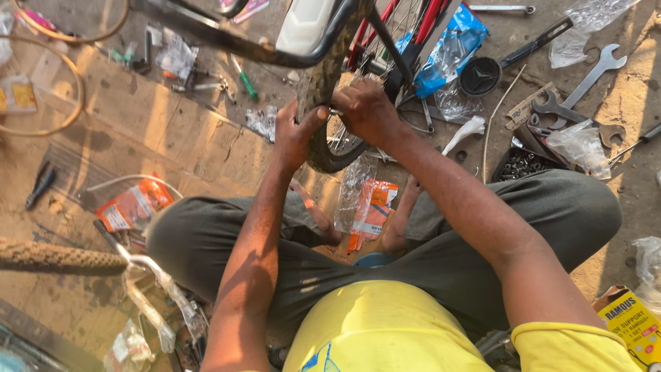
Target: The person is repairing a bicycle while sitting on the floor. They use a wrench to tighten a bolt on the rear wheel and then use a green tool to adjust the tire.
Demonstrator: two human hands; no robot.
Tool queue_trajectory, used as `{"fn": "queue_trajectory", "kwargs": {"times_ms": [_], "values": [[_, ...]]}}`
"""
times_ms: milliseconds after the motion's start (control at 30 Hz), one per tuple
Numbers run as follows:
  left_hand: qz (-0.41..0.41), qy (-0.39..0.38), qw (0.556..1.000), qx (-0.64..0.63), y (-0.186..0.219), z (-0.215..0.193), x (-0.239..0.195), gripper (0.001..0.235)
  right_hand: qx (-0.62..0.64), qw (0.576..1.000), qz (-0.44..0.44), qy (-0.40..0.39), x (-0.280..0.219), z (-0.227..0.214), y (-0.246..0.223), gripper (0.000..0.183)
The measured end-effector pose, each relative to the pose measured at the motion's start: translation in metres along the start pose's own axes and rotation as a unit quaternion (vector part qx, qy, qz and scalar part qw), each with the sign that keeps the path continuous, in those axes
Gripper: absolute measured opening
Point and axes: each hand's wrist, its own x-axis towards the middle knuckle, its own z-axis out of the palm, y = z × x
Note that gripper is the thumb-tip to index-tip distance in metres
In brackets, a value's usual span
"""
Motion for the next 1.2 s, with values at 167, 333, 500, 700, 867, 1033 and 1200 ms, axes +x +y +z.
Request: {"fn": "queue_trajectory", "kwargs": {"times_ms": [167, 333, 500, 700, 867, 1033, 1200], "values": [[-0.008, -0.012, 0.999, -0.044, 0.005, 0.0, -0.003, 0.057, -0.024, 0.994, 0.081, 0.065, 0.003, 0.021, -0.019, 0.017], [0.086, -0.006, 0.996, 0.028, 0.03, -0.007, 0.008, 0.069, 0.147, 0.985, 0.035, 0.088, 0.001, -0.012, -0.027, 0.035], [0.066, -0.029, 0.99, 0.123, 0.053, -0.004, 0.026, 0.059, 0.225, 0.964, -0.007, 0.139, -0.004, -0.017, -0.021, 0.049], [-0.029, -0.044, 0.993, 0.101, 0.058, 0.001, 0.036, 0.043, 0.308, 0.936, 0.014, 0.171, -0.011, -0.018, -0.018, 0.031], [0.009, -0.023, 0.999, 0.046, 0.057, 0.006, 0.027, 0.044, 0.267, 0.921, 0.064, 0.275, -0.012, -0.029, -0.042, 0.028], [0.045, 0.005, 0.991, 0.126, 0.057, 0.006, 0.024, 0.047, 0.181, 0.924, 0.158, 0.297, 0.008, -0.023, -0.03, 0.022], [0.067, 0.011, 0.986, 0.151, 0.062, 0.005, 0.021, 0.049, 0.336, 0.886, 0.205, 0.245, 0.007, -0.009, -0.011, 0.019]]}}
